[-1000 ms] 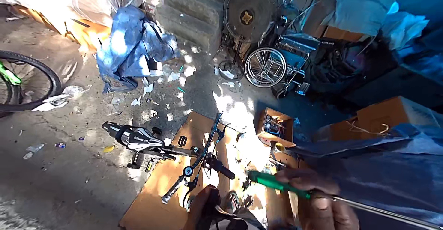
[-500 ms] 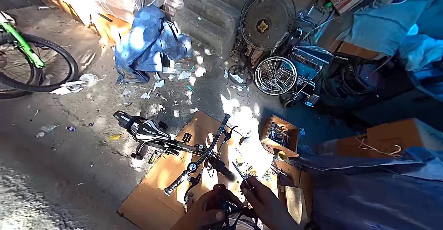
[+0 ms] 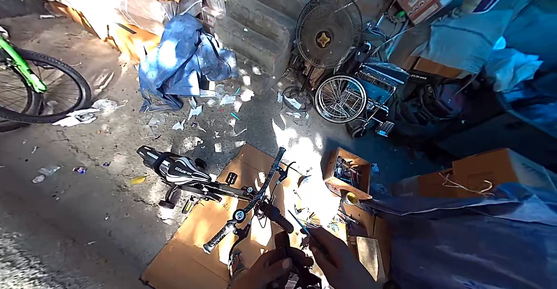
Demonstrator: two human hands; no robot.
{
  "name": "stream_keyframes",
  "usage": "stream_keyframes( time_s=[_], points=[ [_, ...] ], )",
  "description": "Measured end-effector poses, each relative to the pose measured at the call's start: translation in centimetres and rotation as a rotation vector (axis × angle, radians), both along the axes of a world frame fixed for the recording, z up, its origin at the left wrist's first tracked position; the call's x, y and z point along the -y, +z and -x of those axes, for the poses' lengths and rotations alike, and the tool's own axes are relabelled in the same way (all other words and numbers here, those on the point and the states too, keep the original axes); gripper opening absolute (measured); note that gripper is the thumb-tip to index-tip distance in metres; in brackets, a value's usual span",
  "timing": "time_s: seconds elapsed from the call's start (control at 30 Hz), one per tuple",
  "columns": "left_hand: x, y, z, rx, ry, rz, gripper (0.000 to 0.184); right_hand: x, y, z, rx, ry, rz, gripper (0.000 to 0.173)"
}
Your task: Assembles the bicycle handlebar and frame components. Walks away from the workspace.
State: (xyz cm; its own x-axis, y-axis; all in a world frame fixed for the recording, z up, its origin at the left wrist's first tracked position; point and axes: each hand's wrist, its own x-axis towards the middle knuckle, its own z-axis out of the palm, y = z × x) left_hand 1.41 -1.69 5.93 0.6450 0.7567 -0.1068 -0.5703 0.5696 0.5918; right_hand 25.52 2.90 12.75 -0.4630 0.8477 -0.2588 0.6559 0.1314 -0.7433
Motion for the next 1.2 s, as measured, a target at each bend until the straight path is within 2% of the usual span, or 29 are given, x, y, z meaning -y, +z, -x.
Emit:
stream_keyframes(
  time_s=[0.07, 0.17, 0.33, 0.47, 0.53, 0.63, 0.7, 0.77, 0.87, 1.03, 1.2],
  points=[
    [-0.1, 0.5, -0.2, -0.040, -0.016, 0.021, 0.045, 0.0, 0.6, 0.0, -0.042, 0.063, 0.020, 0.038],
    [0.3, 2.2, -0.6, -0.051, -0.005, 0.139, 0.041, 0.8, 0.7, 0.6, -0.088, 0.048, 0.047, 0.039],
    [1.0, 3.6, -0.5, -0.154, 0.012, -0.035, 0.039, 1.4, -0.5, 0.5, -0.120, -0.032, 0.013, 0.043],
    [1.3, 4.3, 0.1, -0.162, 0.064, -0.052, 0.035, 1.2, -0.4, -0.4, 0.120, -0.070, 0.033, 0.044],
    [1.3, 4.1, 0.6, -0.274, 0.180, -0.034, 0.031, 1.1, 1.0, -0.7, 0.185, -0.067, 0.045, 0.041],
    [0.3, 2.4, 1.2, -0.605, 0.411, -0.163, 0.032, 1.4, 3.6, -1.5, 0.075, 0.030, 0.016, 0.042],
    [-0.1, 0.2, 1.5, -0.897, 0.527, -0.179, 0.045, 2.1, 5.0, -1.5, -0.015, 0.140, 0.005, 0.045],
    [-0.2, -1.3, 2.0, -1.174, 0.548, -0.235, 0.057, 3.2, 5.5, -0.9, 0.025, 0.203, -0.014, 0.041],
    [-0.1, -1.5, 2.3, -1.455, 0.547, -0.374, 0.057, 4.3, 4.9, 0.1, 0.074, 0.198, -0.044, 0.037],
    [0.2, -1.5, 1.4, -1.566, 0.600, -0.450, 0.048, 4.1, 3.6, 0.3, 0.101, 0.200, -0.004, 0.038],
    [0.2, -1.5, 1.0, -1.623, 0.592, -0.454, 0.047, 4.0, 2.7, -0.1, 0.074, 0.195, 0.064, 0.037]
  ],
)
